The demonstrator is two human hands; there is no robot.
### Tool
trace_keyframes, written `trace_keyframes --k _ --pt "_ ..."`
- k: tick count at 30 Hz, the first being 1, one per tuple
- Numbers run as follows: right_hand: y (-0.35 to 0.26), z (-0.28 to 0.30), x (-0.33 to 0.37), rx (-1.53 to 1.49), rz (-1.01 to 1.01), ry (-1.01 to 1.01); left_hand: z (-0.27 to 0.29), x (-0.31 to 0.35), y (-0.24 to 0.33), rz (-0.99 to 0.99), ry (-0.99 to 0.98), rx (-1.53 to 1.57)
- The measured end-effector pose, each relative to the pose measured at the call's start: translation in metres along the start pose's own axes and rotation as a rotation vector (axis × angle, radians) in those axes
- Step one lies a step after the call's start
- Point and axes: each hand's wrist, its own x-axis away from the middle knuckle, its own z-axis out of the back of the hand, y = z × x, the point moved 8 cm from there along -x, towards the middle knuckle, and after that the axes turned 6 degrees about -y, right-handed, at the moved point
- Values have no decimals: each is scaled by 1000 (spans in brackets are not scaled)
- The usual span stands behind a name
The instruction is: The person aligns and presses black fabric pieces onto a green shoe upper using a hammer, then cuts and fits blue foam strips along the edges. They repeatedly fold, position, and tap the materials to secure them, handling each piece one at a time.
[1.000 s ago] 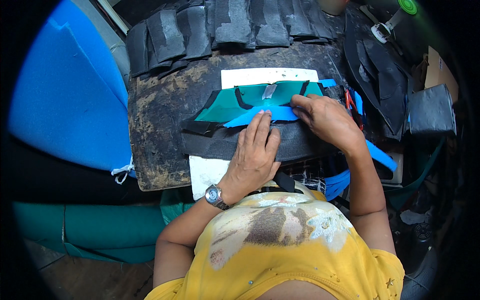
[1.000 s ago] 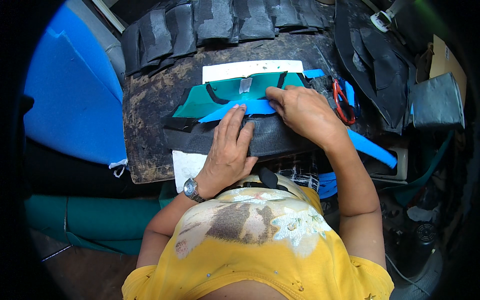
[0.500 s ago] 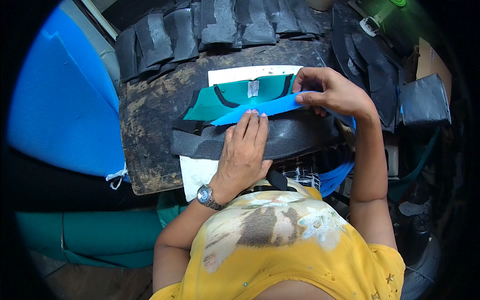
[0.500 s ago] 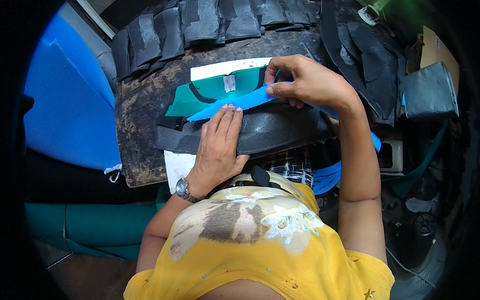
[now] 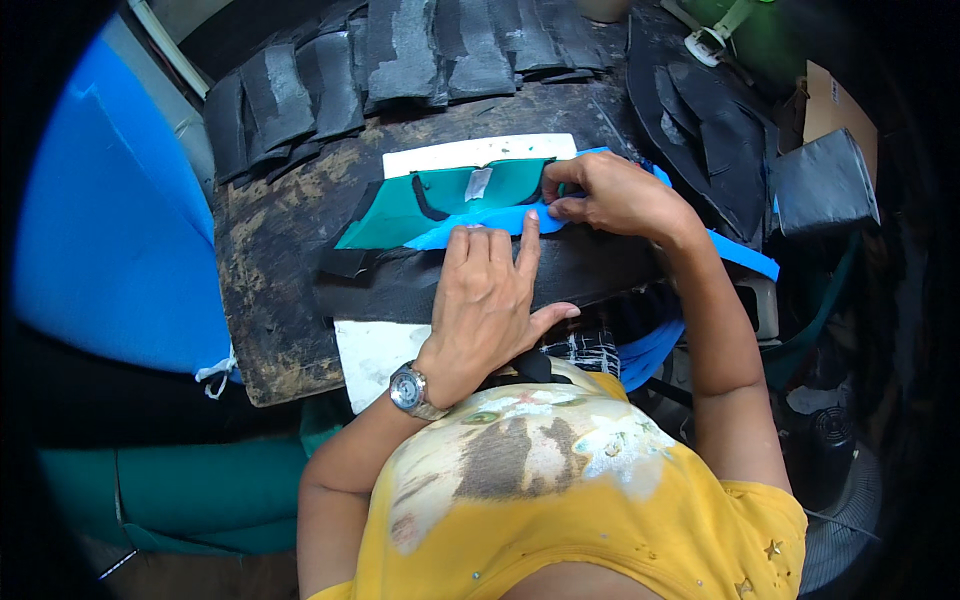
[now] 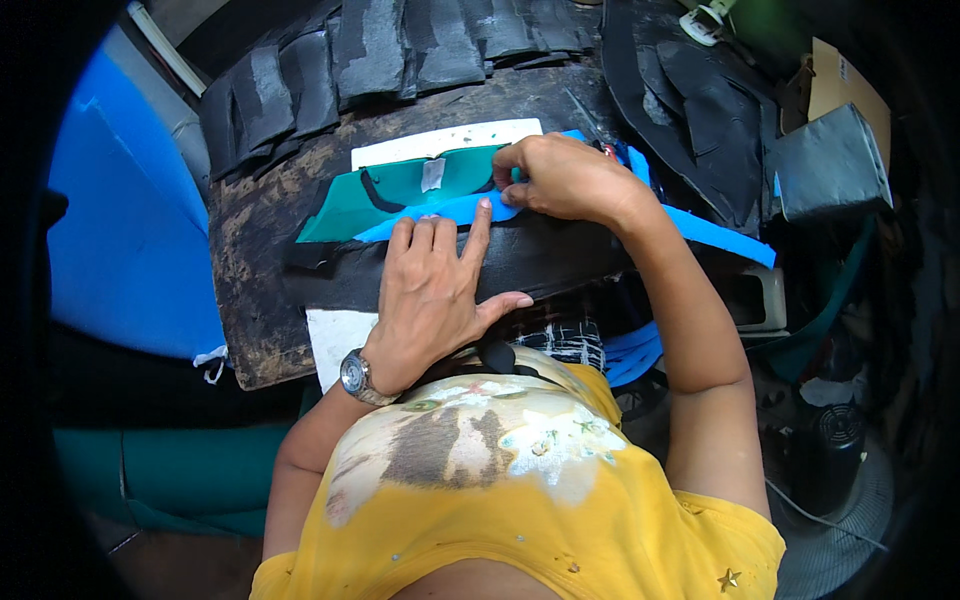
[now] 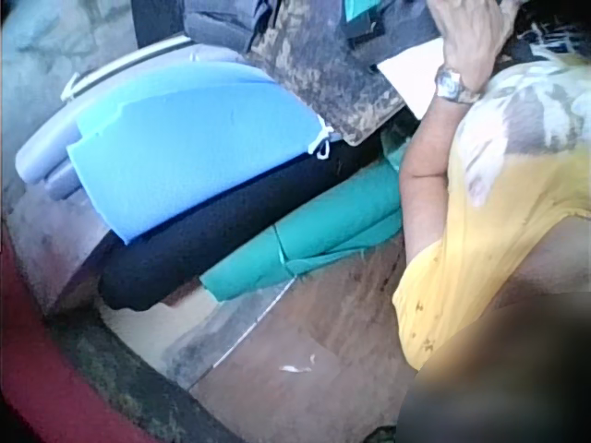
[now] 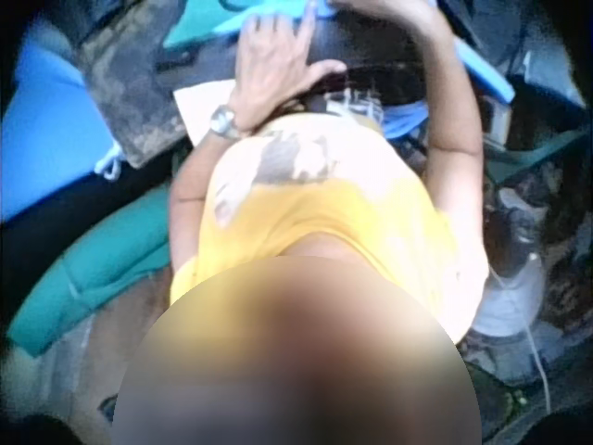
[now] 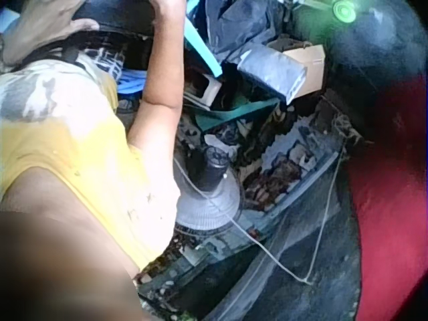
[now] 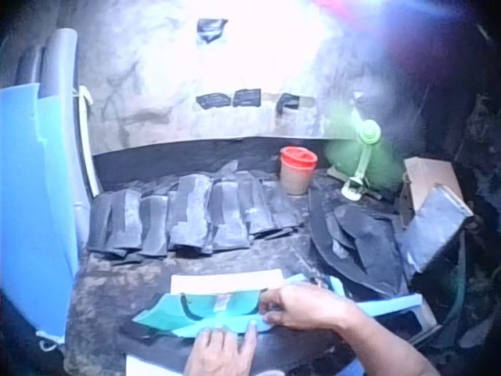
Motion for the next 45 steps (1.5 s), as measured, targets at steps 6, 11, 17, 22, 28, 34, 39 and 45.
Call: trace_keyframes --k 6,11,17,22,28,34,39,45 --pt "14 15 23 238 -58 177 1 -6 2 -10 -58 -58" --pt "11 62 96 -18 136 682 4 -10 4 -5 -67 -83" --pt "79 -12 125 330 -363 275 5 -16 2 -12 -54 -70" --pt "119 -13 100 229 -266 547 2 -20 -1 -5 -64 -133" --pt "131 0 62 -208 -201 419 2 -24 -7 11 -38 -117" --pt "147 3 94 -758 -279 431 1 -19 -7 -18 -14 -144" --pt "135 6 165 -741 -286 158 1 -19 -12 -33 27 -119" --pt "97 -10 201 -894 -188 -55 5 -18 -16 -78 128 -132"
